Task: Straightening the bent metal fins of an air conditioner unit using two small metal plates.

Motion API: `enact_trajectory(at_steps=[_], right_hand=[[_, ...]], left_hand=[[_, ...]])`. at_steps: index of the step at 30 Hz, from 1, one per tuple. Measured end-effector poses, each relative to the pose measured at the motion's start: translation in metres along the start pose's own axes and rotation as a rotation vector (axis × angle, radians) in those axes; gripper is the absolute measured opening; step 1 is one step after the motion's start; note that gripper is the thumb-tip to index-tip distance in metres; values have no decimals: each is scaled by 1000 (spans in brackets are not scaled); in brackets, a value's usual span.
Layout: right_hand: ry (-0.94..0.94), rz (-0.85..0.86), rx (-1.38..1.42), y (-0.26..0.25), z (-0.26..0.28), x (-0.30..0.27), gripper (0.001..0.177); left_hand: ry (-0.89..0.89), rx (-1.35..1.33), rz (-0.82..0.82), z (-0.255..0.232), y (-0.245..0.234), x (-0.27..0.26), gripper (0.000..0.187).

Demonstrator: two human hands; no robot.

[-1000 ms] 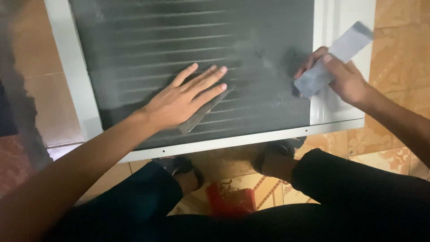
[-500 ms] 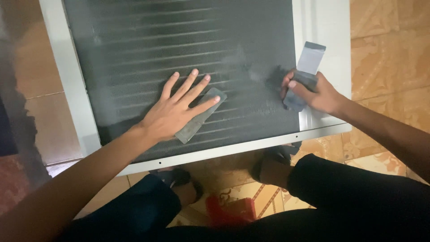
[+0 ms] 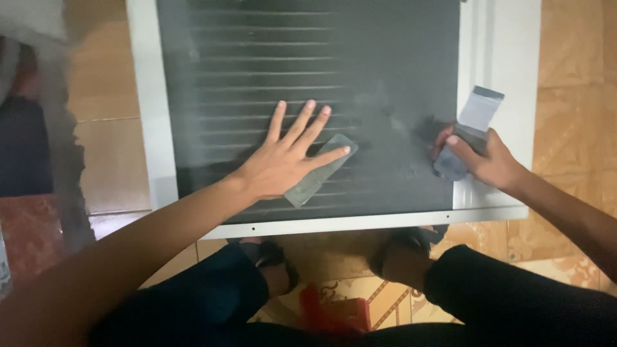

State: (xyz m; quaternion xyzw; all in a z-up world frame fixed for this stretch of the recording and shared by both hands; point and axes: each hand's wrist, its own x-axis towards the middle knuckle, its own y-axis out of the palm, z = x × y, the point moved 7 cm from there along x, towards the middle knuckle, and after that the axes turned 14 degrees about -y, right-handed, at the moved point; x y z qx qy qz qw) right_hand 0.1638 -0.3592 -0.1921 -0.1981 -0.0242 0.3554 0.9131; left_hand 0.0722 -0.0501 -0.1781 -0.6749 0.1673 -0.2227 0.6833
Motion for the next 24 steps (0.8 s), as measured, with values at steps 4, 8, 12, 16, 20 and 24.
enact_trajectory(at_steps=[4, 8, 12, 16, 20, 24], right_hand=[[47, -37, 175, 0, -18, -6, 43], [52, -40, 197, 4, -16, -6, 48], [80, -39, 119, 1, -15, -6, 44], [84, -35, 162, 8, 4, 1, 51], [53, -29, 145, 1, -14, -5, 43], [74, -22, 97, 1, -13, -5, 40]], left_hand=[[-45, 50, -87, 10, -6, 4, 67], [-424, -635, -52, 87, 27, 13, 50], [-1071, -1143, -344, 180, 27, 3, 28], [-1185, -1214, -116, 198, 17, -3, 52], [-1222, -1228, -108, 195, 21, -9, 48], [-1250, -1274, -117, 176, 19, -9, 57]])
